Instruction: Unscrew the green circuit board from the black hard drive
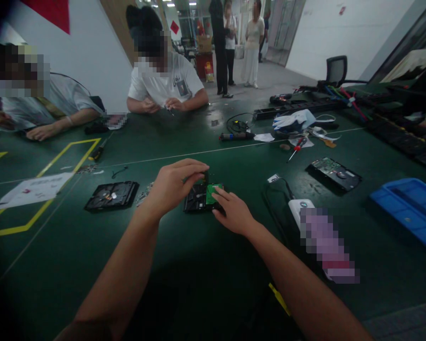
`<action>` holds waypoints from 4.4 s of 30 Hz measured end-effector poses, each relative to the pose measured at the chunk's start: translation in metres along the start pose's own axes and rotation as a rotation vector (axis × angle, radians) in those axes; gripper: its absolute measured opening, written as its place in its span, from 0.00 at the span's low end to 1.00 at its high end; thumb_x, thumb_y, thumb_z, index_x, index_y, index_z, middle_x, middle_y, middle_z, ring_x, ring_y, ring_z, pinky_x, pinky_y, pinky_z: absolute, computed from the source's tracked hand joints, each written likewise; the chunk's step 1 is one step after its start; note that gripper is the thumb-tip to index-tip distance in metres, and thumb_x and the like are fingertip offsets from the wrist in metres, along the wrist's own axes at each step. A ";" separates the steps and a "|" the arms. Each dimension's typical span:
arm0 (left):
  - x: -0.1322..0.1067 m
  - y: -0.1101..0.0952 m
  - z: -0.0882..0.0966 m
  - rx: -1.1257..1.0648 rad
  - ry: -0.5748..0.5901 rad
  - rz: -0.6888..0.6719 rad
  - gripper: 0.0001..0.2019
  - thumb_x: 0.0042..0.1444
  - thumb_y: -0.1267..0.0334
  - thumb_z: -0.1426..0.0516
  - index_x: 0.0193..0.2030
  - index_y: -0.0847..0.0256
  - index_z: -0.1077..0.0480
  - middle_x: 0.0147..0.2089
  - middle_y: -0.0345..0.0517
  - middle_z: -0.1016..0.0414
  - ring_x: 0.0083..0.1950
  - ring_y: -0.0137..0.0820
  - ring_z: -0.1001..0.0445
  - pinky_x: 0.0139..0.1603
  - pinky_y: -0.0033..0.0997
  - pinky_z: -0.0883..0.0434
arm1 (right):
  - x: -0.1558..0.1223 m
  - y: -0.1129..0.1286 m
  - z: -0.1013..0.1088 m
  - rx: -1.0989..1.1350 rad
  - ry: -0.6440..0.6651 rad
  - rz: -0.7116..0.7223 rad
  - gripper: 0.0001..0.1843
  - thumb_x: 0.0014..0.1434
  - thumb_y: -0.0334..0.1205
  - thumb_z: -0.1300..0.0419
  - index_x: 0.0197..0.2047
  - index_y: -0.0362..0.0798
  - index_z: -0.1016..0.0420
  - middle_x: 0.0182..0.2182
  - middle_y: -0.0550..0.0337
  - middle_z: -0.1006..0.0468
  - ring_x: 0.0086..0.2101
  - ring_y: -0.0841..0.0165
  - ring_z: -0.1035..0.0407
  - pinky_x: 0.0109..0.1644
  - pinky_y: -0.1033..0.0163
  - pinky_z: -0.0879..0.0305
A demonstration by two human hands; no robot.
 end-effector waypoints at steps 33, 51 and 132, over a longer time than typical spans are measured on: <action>-0.001 0.019 -0.002 -0.028 -0.119 0.042 0.08 0.65 0.67 0.39 0.49 0.58 0.20 0.48 0.48 0.18 0.49 0.35 0.20 0.53 0.38 0.23 | 0.001 0.000 0.001 0.000 -0.008 0.008 0.28 0.70 0.48 0.44 0.71 0.54 0.36 0.73 0.52 0.40 0.61 0.52 0.32 0.65 0.42 0.34; -0.001 0.017 -0.008 -0.072 -0.043 0.018 0.14 0.68 0.71 0.43 0.56 0.58 0.22 0.53 0.50 0.19 0.54 0.35 0.21 0.57 0.40 0.23 | 0.001 0.000 -0.001 0.004 -0.011 0.007 0.28 0.70 0.47 0.43 0.70 0.52 0.35 0.73 0.50 0.39 0.62 0.52 0.33 0.66 0.41 0.36; -0.013 0.066 -0.055 -0.863 0.011 0.496 0.17 0.67 0.51 0.44 0.53 0.59 0.23 0.47 0.50 0.23 0.48 0.35 0.24 0.42 0.34 0.18 | 0.004 -0.006 -0.002 -0.007 -0.061 -0.056 0.29 0.68 0.49 0.41 0.69 0.52 0.33 0.72 0.51 0.37 0.64 0.51 0.33 0.65 0.41 0.33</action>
Point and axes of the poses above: each hand's wrist, its own x-axis towards the middle knuckle, its own z-axis out of the back of the hand, y = z × x, the point moved 9 cm from there along x, towards the middle knuckle
